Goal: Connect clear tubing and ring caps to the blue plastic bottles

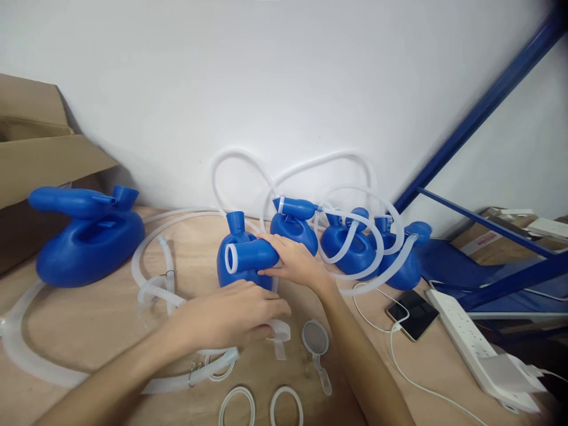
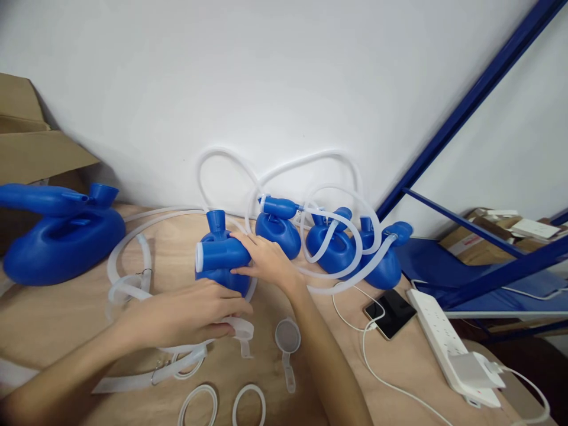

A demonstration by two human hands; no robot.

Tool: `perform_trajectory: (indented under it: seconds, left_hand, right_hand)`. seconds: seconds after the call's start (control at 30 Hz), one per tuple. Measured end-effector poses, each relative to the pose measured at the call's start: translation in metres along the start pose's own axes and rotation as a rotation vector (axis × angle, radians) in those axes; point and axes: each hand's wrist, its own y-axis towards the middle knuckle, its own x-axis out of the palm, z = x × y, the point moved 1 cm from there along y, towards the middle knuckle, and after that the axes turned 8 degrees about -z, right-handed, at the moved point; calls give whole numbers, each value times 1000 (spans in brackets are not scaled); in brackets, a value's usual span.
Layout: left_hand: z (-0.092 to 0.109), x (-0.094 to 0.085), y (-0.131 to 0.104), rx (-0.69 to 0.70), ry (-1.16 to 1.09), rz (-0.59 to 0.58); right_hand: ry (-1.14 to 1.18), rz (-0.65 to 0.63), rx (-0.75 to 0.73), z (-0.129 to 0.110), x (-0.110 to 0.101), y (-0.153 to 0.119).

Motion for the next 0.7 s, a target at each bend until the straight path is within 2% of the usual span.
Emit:
perform_trajectory:
  seconds: [0.03,0.07,0.13,0.17,0.23,0.27,0.3,0.37,0.43,0.5,0.57,0.63,0.7]
  left_hand:
    - [2,-12,-11,69,1,7]
    - [2,-25,-22,106,3,65]
    - [-2,-50,-41,126,49,279]
    - [-7,-60,-49,104,88,426]
    - [-21,-73,-58,-42,177,701]
    - [-30,-75,-59,-118,218,787]
    - [-39,-75,-58,-181,247,812]
    - [-56,-68,-49,-234,249,713]
    - [-71,-56,-39,-233,132,512]
    - [-81,-42,-32,-187,-30,323]
    - [-86,-29,-29,-116,-156,198]
    - [-86,-19,-27,-90,-213,197]
    - [-84,-11,-22,-126,-253,284]
  right_hand:
    - [3,-1,-1,0,0,0]
    - [8,-1,-1,-1,-1,0]
    - [23,4,1,-3,-2,0]
    - [30,10,6,-4,-2,-1]
    - [38,26,21,-6,-2,0]
    - [37,32,27,-6,-2,0]
    - [34,39,31,-7,-1,0]
    - [29,54,31,-6,1,1]
    - [28,72,23,-4,3,2]
    - [26,83,15,-1,5,3]
    - [22,83,9,3,7,2]
    - [17,89,15,5,7,2]
    - [4,106,29,7,8,2]
